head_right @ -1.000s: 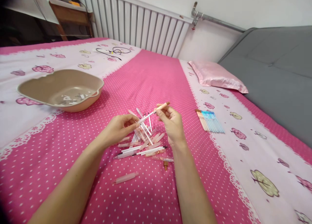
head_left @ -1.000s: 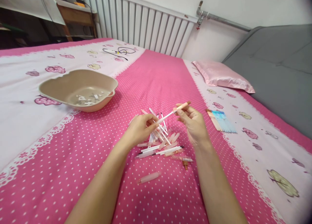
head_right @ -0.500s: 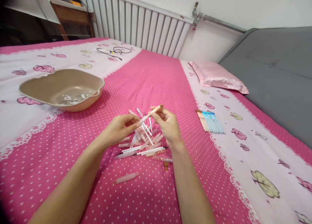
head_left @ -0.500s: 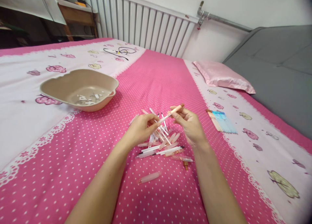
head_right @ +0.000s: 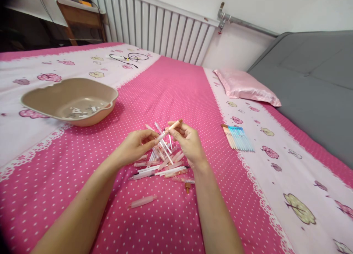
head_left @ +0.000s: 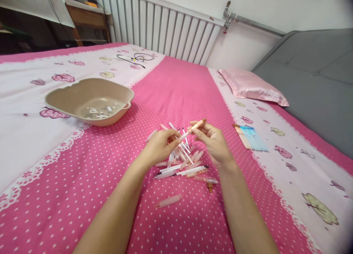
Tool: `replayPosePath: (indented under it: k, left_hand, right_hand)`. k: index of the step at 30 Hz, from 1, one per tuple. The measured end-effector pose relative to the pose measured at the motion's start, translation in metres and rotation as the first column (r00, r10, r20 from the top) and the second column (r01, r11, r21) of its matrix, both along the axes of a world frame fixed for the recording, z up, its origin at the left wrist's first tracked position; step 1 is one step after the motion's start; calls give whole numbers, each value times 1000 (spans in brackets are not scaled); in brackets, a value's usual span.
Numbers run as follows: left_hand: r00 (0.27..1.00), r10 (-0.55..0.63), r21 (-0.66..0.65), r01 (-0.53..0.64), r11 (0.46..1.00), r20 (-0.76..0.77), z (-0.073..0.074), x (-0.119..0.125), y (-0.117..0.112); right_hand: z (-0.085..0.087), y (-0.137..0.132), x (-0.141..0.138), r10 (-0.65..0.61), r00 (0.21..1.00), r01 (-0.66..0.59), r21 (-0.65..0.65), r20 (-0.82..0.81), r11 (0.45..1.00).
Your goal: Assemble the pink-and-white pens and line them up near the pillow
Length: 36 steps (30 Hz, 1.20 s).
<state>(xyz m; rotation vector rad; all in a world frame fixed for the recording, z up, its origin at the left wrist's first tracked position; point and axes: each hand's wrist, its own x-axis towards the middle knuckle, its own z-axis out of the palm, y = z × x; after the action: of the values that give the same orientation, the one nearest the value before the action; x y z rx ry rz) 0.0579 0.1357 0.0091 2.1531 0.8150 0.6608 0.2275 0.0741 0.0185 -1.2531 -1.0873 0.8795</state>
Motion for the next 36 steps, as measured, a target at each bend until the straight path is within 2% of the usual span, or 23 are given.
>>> replayPosePath:
  k: [12, 19, 22, 25, 28, 36]
  left_hand:
    - [999, -10, -25, 11, 1000, 40, -3, 2, 0]
    - [994, -38, -66, 45, 997, 104, -5, 2, -1]
    - [991, -51, -76, 61, 995, 125, -5, 2, -1]
    - [990, -52, -78, 63, 995, 130, -3, 2, -1]
    - [993, -45, -64, 52, 997, 107, -1, 1, -1]
    - [992, -100, -74, 106, 992, 78, 1, 2, -2]
  right_hand:
    - [0, 2, -2, -67, 998, 67, -16, -2, 998]
    - [-3, 3, -1, -61, 998, 61, -3, 26, 998]
    - [-2, 2, -2, -26, 999, 26, 8, -43, 1000]
    - [0, 0, -2, 65, 988, -62, 26, -137, 998]
    - [1, -1, -1, 118, 979, -113, 43, -166, 993]
    - [-4, 3, -1, 69, 987, -69, 5, -144, 998]
